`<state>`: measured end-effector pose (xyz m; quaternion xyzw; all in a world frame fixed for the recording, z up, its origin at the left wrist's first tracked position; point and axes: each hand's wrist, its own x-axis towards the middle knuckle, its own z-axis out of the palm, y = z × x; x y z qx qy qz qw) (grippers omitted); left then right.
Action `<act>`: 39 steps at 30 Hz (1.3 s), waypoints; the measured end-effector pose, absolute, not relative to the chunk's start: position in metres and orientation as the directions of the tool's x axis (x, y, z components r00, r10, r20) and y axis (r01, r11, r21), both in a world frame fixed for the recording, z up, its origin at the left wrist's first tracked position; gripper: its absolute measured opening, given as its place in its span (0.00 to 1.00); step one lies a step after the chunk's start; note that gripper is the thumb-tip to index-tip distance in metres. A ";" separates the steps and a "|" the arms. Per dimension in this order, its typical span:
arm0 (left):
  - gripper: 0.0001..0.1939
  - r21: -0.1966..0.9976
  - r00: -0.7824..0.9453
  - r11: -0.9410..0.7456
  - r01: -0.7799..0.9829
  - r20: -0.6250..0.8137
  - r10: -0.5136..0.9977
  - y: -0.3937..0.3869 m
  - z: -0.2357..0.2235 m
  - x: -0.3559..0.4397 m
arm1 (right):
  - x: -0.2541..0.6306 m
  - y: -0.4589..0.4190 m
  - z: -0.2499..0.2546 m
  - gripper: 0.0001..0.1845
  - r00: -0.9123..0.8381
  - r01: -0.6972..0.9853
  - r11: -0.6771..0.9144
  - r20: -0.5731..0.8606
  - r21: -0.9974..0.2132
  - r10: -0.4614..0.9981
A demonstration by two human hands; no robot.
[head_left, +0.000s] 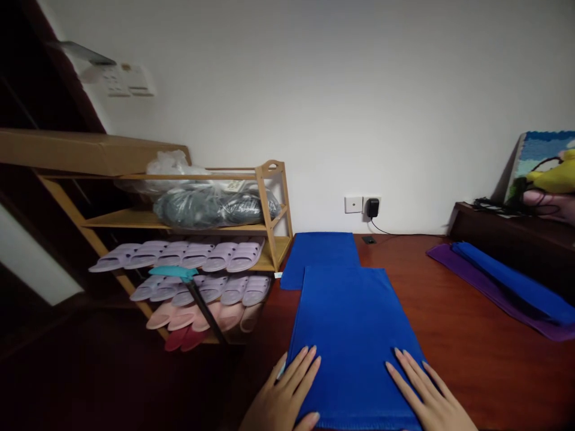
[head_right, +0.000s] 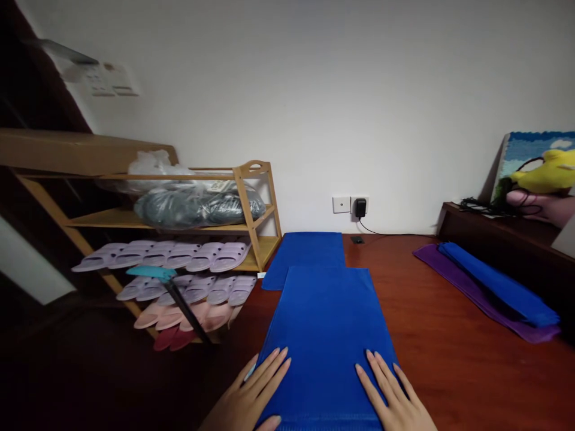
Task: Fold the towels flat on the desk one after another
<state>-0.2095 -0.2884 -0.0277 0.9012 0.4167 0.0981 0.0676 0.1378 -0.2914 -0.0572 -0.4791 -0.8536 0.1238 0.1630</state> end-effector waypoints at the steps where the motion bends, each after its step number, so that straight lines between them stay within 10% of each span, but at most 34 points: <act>1: 0.38 0.219 0.623 -0.629 0.746 0.107 0.775 -0.289 -0.027 -0.211 | 0.141 -0.294 -0.054 0.41 -0.497 0.769 0.506 0.133 -0.389 0.857; 11: 0.22 0.761 0.136 -0.330 0.559 0.308 0.942 -0.137 0.048 -0.240 | 0.191 -0.156 0.017 0.25 -0.351 0.609 0.286 0.072 -0.740 0.933; 16: 0.19 0.692 -0.051 -0.185 0.697 0.306 0.951 -0.051 0.031 -0.216 | 0.170 -0.062 -0.006 0.22 0.006 0.764 0.063 0.105 -0.642 0.994; 25: 0.07 0.491 0.066 -0.178 0.853 0.236 0.969 -0.023 -0.021 -0.196 | 0.146 -0.018 -0.046 0.15 0.116 0.842 -0.017 0.149 -0.540 0.982; 39: 0.15 0.785 0.155 -0.356 0.507 0.323 0.933 -0.049 0.054 -0.240 | 0.174 -0.060 0.027 0.22 -0.044 0.579 0.362 0.415 -0.731 0.909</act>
